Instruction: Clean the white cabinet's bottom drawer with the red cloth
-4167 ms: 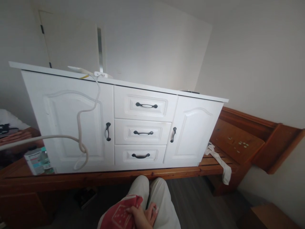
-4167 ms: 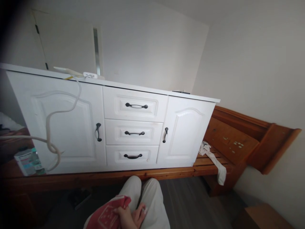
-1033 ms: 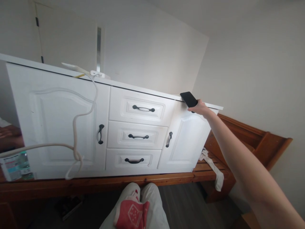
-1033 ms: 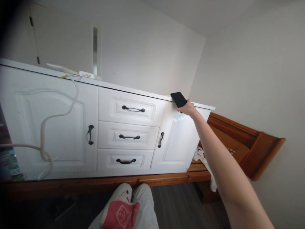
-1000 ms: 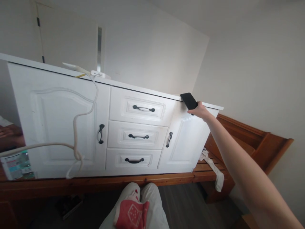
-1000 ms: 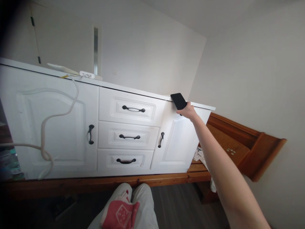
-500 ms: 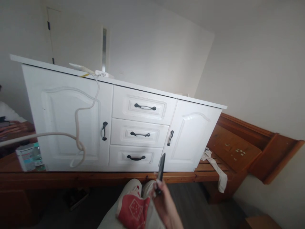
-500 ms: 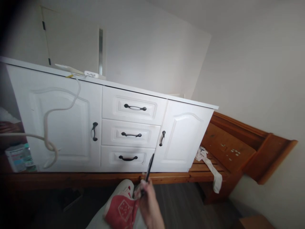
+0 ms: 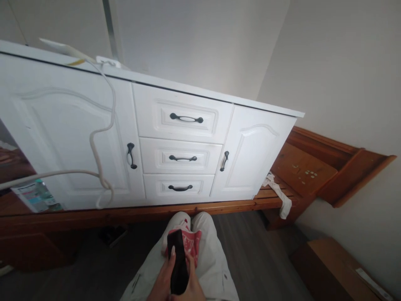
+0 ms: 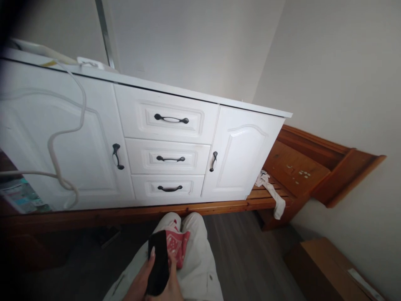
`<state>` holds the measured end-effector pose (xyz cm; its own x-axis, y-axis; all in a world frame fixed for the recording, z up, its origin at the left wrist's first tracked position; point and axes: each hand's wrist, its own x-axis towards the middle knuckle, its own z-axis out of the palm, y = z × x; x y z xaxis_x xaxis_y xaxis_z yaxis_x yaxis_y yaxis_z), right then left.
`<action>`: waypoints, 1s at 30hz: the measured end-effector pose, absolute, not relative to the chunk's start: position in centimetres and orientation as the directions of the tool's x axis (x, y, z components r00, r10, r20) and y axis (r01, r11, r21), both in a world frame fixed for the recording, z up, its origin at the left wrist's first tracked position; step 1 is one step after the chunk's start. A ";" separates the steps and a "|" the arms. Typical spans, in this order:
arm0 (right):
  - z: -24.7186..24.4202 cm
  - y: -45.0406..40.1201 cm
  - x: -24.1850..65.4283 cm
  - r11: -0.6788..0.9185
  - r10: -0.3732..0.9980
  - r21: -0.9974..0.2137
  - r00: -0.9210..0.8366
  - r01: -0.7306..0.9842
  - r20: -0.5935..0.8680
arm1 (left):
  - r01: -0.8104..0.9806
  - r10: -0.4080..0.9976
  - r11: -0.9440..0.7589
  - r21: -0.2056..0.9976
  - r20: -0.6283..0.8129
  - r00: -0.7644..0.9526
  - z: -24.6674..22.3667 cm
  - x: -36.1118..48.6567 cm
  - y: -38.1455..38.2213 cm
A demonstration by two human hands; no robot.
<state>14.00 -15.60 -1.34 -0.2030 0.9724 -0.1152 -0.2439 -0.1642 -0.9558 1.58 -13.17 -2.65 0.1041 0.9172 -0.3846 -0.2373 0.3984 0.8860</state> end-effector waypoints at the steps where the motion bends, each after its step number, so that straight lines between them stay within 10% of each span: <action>1: -1.4 -15.6 14.0 -0.123 0.984 -0.965 -0.158 -0.230 -0.088 | -0.246 0.905 0.424 0.871 -0.413 0.099 -1.5 2.2 -13.3; 13: 7.0 -17.9 17.0 -0.102 0.940 -0.990 -0.336 -0.100 -0.063 | -0.687 0.794 0.564 0.458 -0.529 0.300 7.2 2.3 -13.6; 30: 5.2 -16.7 18.1 -0.483 0.843 -0.813 -0.421 -0.324 -0.334 | -0.599 0.776 0.606 0.524 -0.554 0.301 5.3 2.4 -13.3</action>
<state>18.09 -16.72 5.20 -0.4213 0.8434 -0.3335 -0.3239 -0.4834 -0.8133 2.41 -13.26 5.29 0.3007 0.7764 -0.5539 -0.5992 0.6056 0.5236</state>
